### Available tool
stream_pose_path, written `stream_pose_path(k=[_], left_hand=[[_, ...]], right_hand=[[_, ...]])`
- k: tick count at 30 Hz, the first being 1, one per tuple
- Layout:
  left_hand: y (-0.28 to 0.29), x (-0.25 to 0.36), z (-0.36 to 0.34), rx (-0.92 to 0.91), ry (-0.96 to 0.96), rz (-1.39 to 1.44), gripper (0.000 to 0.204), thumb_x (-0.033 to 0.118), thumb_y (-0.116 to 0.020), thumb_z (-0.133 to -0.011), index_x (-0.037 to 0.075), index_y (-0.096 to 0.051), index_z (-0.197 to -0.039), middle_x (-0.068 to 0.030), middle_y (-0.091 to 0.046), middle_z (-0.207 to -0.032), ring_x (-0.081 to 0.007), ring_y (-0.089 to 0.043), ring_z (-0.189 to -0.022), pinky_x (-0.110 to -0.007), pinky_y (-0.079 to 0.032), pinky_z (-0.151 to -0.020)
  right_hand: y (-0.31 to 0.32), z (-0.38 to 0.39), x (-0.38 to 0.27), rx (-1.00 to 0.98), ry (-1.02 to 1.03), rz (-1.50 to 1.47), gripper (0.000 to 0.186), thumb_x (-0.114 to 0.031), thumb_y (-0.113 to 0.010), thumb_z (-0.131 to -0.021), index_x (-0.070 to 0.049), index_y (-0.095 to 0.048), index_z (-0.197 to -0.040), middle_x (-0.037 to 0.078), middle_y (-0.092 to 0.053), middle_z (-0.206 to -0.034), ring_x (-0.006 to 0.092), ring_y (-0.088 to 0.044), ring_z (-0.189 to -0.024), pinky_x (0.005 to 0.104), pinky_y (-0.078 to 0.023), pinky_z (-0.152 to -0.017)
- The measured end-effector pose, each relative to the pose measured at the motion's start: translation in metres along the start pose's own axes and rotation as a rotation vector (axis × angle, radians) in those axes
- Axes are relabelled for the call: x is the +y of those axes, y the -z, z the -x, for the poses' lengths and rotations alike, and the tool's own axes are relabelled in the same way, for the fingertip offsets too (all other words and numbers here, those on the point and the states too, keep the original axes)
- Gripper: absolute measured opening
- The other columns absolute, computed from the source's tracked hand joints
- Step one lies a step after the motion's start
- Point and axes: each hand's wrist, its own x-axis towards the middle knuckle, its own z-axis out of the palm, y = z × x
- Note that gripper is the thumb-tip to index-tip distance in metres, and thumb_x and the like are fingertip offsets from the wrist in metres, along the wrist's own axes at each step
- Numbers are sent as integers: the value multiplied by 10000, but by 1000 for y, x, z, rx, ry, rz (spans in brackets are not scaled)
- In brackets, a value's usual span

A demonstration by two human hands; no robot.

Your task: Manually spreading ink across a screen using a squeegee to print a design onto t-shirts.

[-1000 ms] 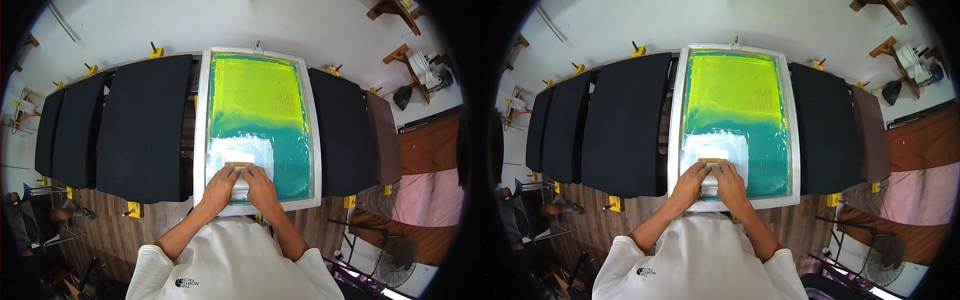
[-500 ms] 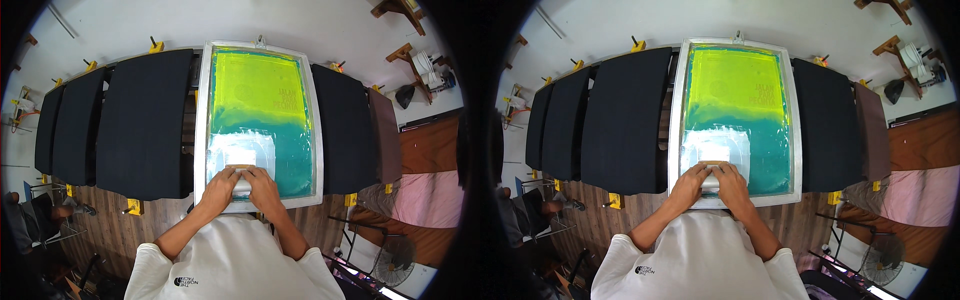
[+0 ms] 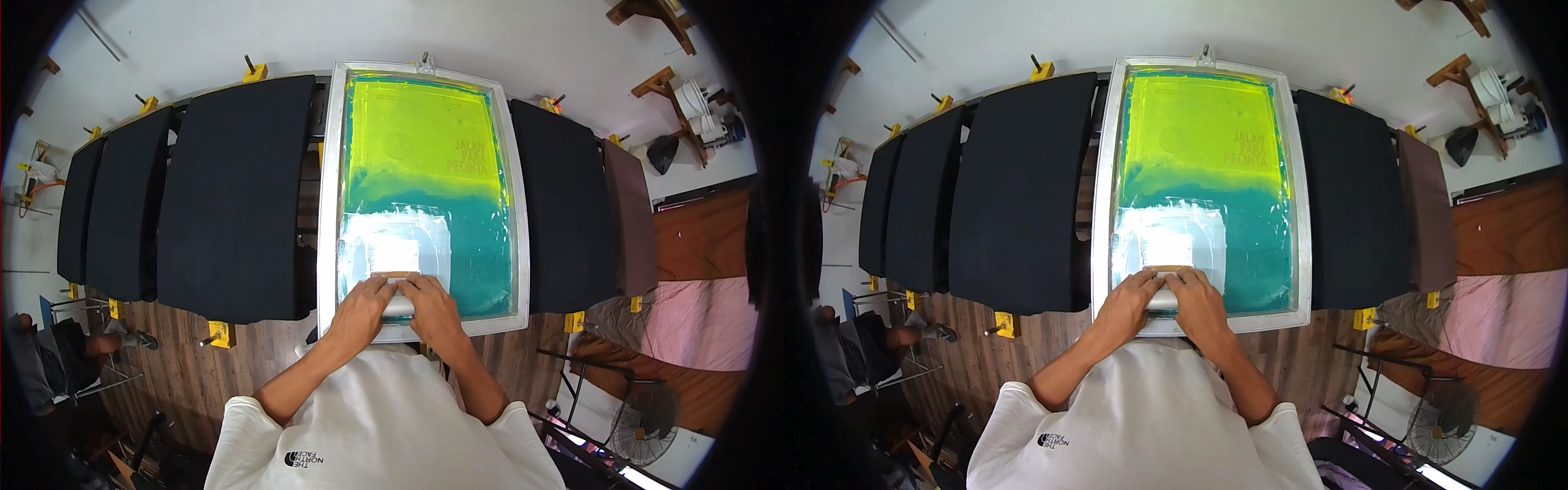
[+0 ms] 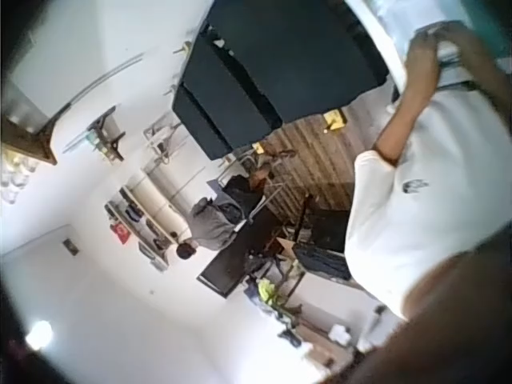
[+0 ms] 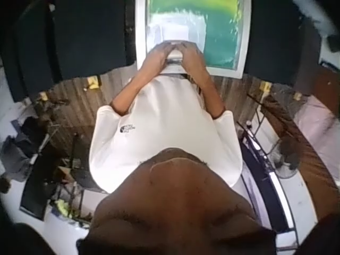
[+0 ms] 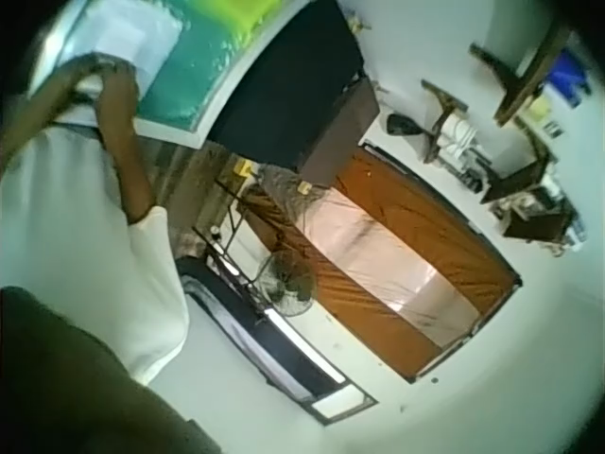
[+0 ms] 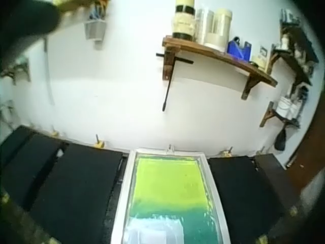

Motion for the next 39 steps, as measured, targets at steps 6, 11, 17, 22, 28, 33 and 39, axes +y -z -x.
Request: stream_pose_path(k=[6,11,17,22,28,33,39], left_hand=[[0,3,4,-10,5,-3,612,-179,-577,-657,-49,-569,-1255,-257,-557,-1300,-425,-557,-1169,-438,-482,-996],[-7,-1,7,36,-30,-3,609,-167,-591,-658,-47,-573,-1254,-257,-560,-1299,-421,-575,-1125,-440,-480,-992],[-8,5,10,-5,11,-20,606,-163,-617,-658,-45,-580,-1252,-261,-564,-1295,-424,-561,-1166,-449,-453,-1041],[-10,8,15,10,-2,-51,600,-152,-628,-668,-45,-578,-1257,-264,-565,-1293,-425,-548,-1194,-508,-432,-1057],[-7,13,18,-10,14,-36,607,-158,-624,-669,-39,-579,-1263,-255,-562,-1305,-421,-557,-1185,-509,-440,-1049],[-11,14,24,-5,7,-29,613,-162,-621,-661,-38,-581,-1260,-252,-564,-1302,-417,-567,-1170,-488,-457,-1029],[-8,18,28,-27,26,-21,606,-178,-583,-661,-51,-580,-1254,-255,-588,-1260,-420,-578,-1150,-465,-469,-1009]], right_hand=[[8,2,-4,-43,-21,-27,558,151,-587,-652,-15,-648,-1182,169,-613,-1236,349,-550,-1188,417,-482,-975],[-7,9,3,32,-9,8,545,147,-585,-649,-15,-657,-1164,170,-620,-1220,357,-555,-1175,419,-485,-966],[-5,13,5,11,11,-15,574,157,-582,-636,-3,-646,-1184,179,-615,-1228,363,-551,-1174,425,-476,-976],[-5,19,2,7,4,-27,579,166,-576,-633,8,-638,-1187,187,-608,-1240,369,-544,-1184,430,-466,-994],[-3,25,-1,14,11,-22,571,167,-559,-645,10,-636,-1189,194,-604,-1248,369,-539,-1192,426,-464,-998],[-1,29,-3,-37,-12,-47,560,163,-561,-650,11,-638,-1184,198,-602,-1251,366,-540,-1193,428,-464,-1000],[1,32,-5,-51,-14,-60,549,152,-573,-653,3,-642,-1177,185,-609,-1239,359,-546,-1184,424,-464,-1003]])
